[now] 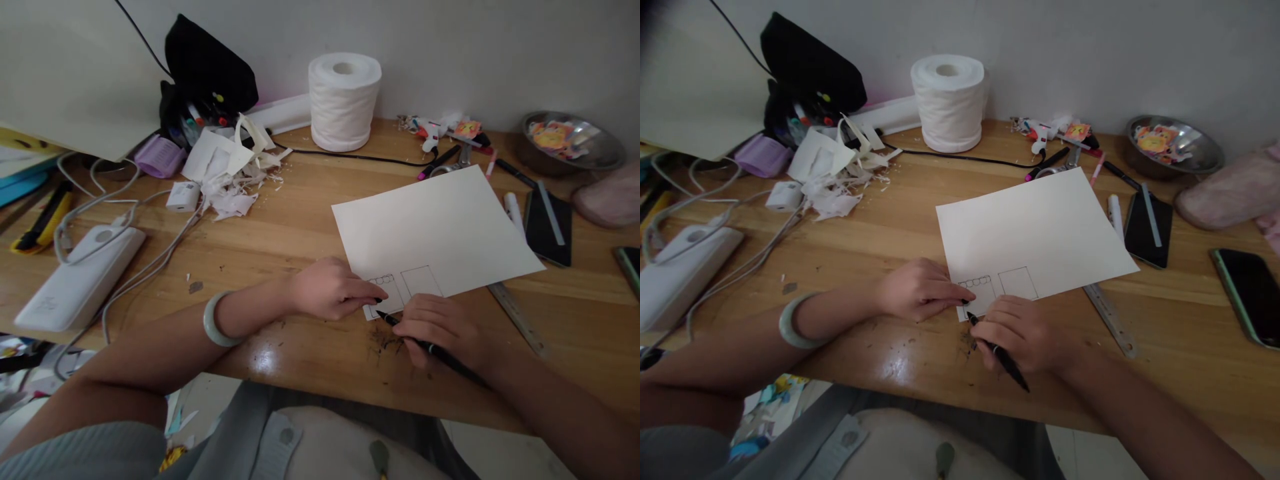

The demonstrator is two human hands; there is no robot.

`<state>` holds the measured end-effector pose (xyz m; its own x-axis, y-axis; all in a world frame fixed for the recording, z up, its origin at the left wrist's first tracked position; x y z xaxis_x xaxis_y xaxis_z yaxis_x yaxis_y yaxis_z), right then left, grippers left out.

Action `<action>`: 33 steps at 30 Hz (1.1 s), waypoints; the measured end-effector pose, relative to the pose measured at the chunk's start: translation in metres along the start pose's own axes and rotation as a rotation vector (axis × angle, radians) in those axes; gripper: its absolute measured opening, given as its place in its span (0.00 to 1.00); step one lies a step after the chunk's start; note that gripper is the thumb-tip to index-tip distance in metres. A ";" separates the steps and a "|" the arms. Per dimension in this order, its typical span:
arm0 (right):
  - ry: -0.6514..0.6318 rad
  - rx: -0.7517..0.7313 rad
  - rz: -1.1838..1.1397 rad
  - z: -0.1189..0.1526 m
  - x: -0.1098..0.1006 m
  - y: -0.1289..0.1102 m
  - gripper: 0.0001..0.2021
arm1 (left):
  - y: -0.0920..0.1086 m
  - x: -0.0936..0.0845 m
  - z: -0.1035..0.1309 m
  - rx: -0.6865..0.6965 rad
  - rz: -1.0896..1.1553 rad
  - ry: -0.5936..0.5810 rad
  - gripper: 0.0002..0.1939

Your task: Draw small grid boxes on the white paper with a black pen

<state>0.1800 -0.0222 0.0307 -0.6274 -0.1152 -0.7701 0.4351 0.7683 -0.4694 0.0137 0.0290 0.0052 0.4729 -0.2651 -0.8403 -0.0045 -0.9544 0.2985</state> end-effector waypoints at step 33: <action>0.008 -0.119 0.200 0.004 0.014 0.002 0.05 | 0.000 0.000 0.000 -0.018 -0.014 -0.014 0.13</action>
<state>0.1744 -0.0247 0.0177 -0.5414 0.0519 -0.8392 0.4727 0.8442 -0.2528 0.0138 0.0291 0.0055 0.4606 -0.2538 -0.8505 0.0182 -0.9553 0.2950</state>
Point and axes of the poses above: each hand's wrist, its own z-axis away from the middle knuckle, its own x-axis out of the palm, y = z × x, the point moved 3 cm from there along -z, towards the middle knuckle, and after that the axes turned 12 degrees about x, right-handed, at the moved point
